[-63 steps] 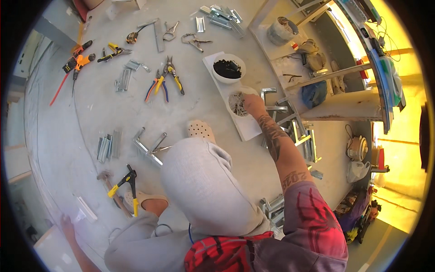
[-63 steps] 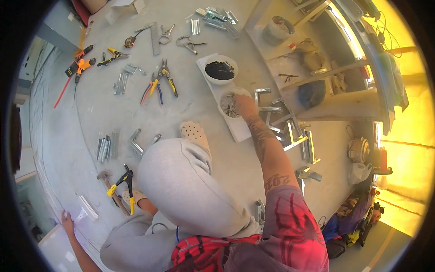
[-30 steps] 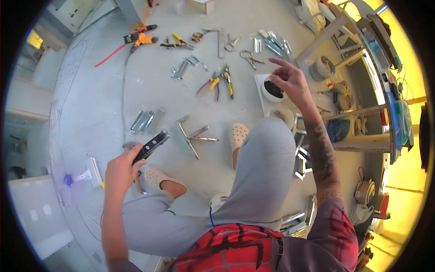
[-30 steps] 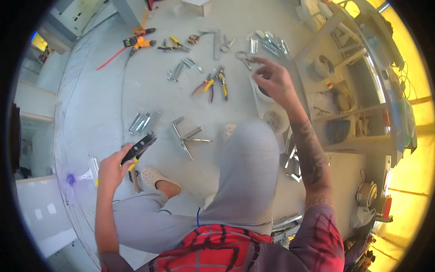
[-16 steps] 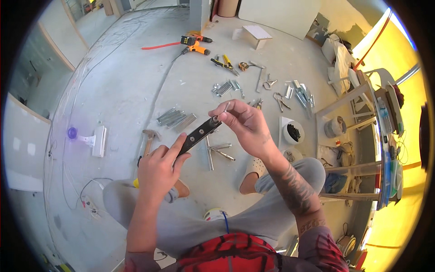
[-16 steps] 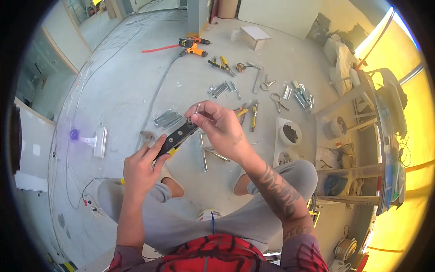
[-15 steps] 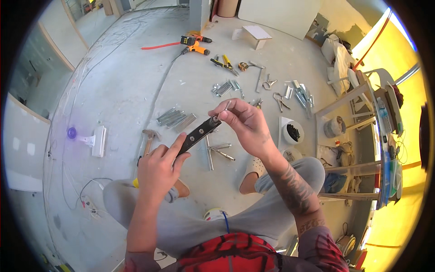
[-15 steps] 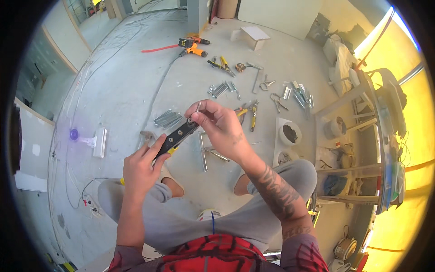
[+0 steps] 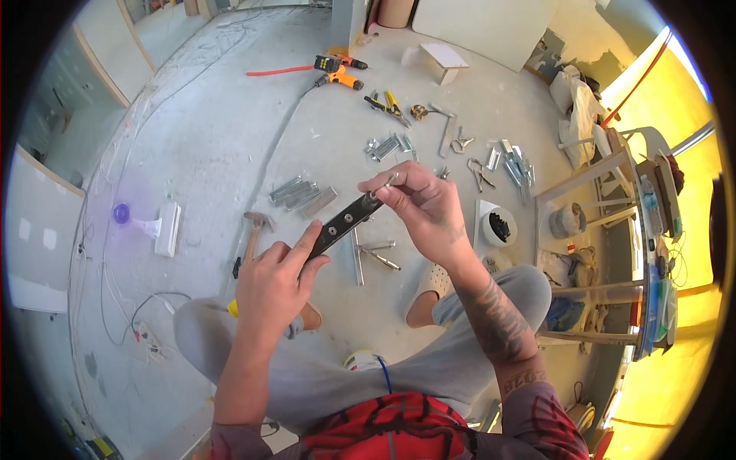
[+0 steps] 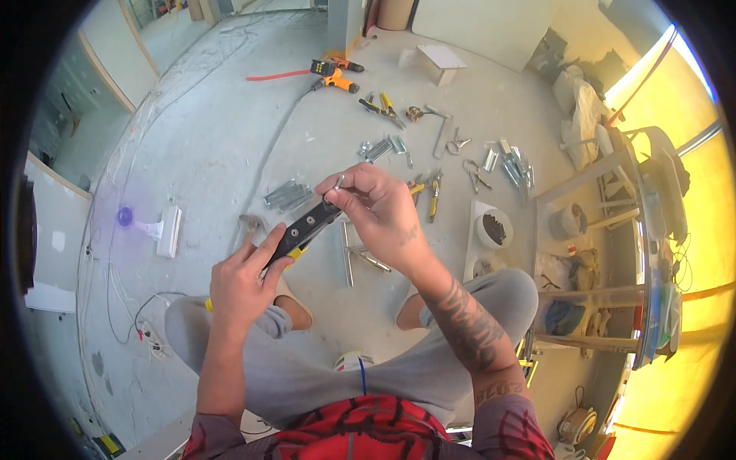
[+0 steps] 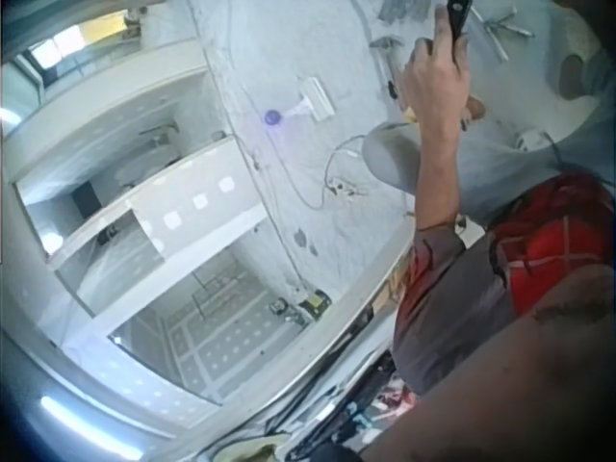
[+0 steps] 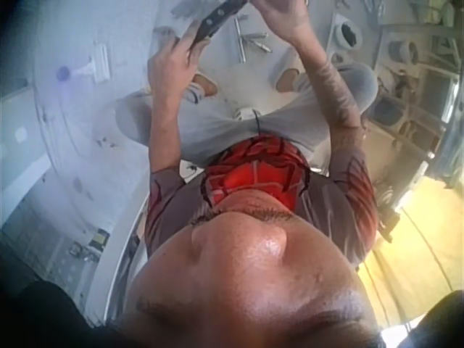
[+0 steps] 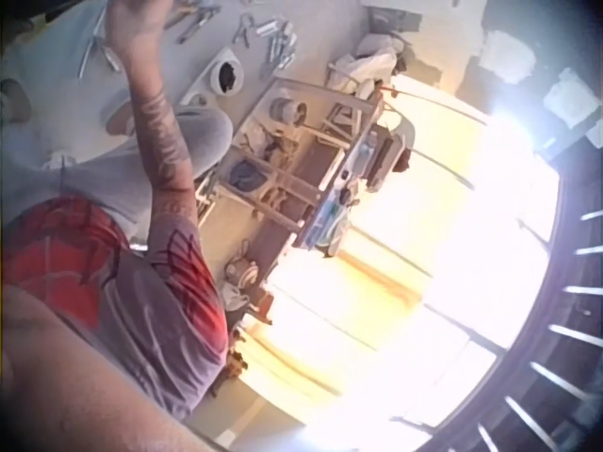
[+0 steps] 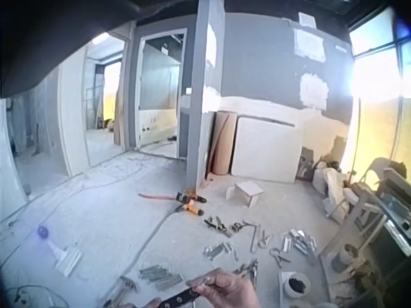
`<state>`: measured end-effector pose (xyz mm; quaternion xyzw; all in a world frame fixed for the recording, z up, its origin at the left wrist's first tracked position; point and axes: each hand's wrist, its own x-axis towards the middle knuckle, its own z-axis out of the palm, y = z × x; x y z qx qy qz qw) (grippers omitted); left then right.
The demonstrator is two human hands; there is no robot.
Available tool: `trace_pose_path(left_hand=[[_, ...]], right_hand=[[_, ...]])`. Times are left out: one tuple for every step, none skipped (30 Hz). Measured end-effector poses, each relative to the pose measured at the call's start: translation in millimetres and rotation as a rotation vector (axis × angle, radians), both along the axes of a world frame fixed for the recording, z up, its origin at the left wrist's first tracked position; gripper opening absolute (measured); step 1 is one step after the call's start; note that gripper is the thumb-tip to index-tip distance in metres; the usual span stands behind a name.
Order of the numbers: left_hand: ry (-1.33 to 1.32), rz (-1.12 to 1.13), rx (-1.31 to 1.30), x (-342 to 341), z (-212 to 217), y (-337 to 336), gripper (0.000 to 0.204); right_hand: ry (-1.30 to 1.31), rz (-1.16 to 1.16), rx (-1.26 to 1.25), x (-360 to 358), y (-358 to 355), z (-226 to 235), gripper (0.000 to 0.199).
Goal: Assemble metal frame components using clamps, a drill, and a rivet tool.
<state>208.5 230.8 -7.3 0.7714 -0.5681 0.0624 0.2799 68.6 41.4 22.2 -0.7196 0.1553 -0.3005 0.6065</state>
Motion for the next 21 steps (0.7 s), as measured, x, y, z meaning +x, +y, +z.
trace_pose_path(left_hand=[[-0.004,0.001,-0.006,0.6,1.6,-0.3,0.048],[0.003,0.000,-0.014,0.5,2.8,-1.0,0.048],[0.004,0.001,-0.010,0.5,3.9,-1.5,0.048],[0.016,-0.003,-0.016,0.5,4.6,-2.1,0.048],[0.011,0.003,-0.012,0.3,5.0,-2.3,0.048],[-0.004,0.009,-0.002,0.3,5.1,-2.5,0.048],[0.010,0.010,-0.002,-0.1,4.7,-2.2,0.048],[0.006,0.011,-0.001,-0.3,4.3,-1.5,0.047],[0.001,0.010,0.012,-0.9,3.6,-0.6,0.047],[0.007,0.017,0.009,-1.2,2.9,0.4,0.047],[0.025,0.024,0.049,-1.4,2.3,1.6,0.046],[0.032,0.036,0.073,-2.0,1.6,2.2,0.046],[0.050,0.036,0.092,-2.3,1.1,2.5,0.046],[0.053,0.032,0.092,-2.2,1.0,2.3,0.046],[0.051,0.026,0.092,-1.7,1.0,1.2,0.045],[0.047,0.037,0.088,-1.1,1.6,0.6,0.045],[0.088,0.043,0.092,-0.3,2.4,-0.1,0.045],[0.128,0.060,0.106,1.6,3.2,-1.1,0.045],[0.121,0.067,0.094,3.7,3.8,-1.4,0.045],[0.182,0.048,0.030,6.0,3.4,-2.0,0.040],[0.205,0.034,-0.007,8.6,2.7,-2.0,0.035]], right_hand=[[-0.018,-0.025,-0.042,0.7,1.6,0.1,0.009],[-0.030,-0.047,-0.092,1.3,2.2,0.3,0.009],[-0.036,-0.052,-0.085,2.7,3.2,0.0,0.009],[-0.039,-0.066,-0.061,3.8,3.8,-0.5,0.009],[-0.040,-0.081,-0.035,4.0,4.7,-1.0,0.009],[-0.036,-0.082,-0.030,5.9,4.3,-1.4,0.009],[-0.073,-0.080,-0.027,7.0,3.4,-1.3,0.009],[-0.111,-0.076,-0.025,7.4,4.1,-1.2,0.009],[-0.105,-0.074,-0.017,7.2,5.3,-0.9,0.009],[-0.039,-0.106,-0.103,5.8,5.9,-0.1,0.009],[0.043,-0.141,-0.189,4.3,7.2,0.2,0.009],[0.034,-0.129,-0.185,2.1,8.0,0.0,0.009],[0.134,-0.115,-0.339,-0.7,7.4,-0.9,0.015],[0.207,-0.114,-0.501,-2.3,6.3,-3.9,0.026],[0.228,-0.096,-0.497,-2.3,5.1,-9.7,0.026],[0.143,-0.167,-0.554,-0.6,5.0,-18.8,0.042],[0.076,-0.218,-0.631,2.1,5.1,-30.7,0.060],[0.063,-0.191,-0.589,2.4,-3.6,-41.4,0.084],[0.023,-0.187,-0.560,9.1,-10.3,-57.0,0.084],[-0.065,-0.067,-0.241,17.4,-14.8,-74.9,0.087],[-0.131,0.023,0.119,23.7,-16.3,-93.1,0.090]])
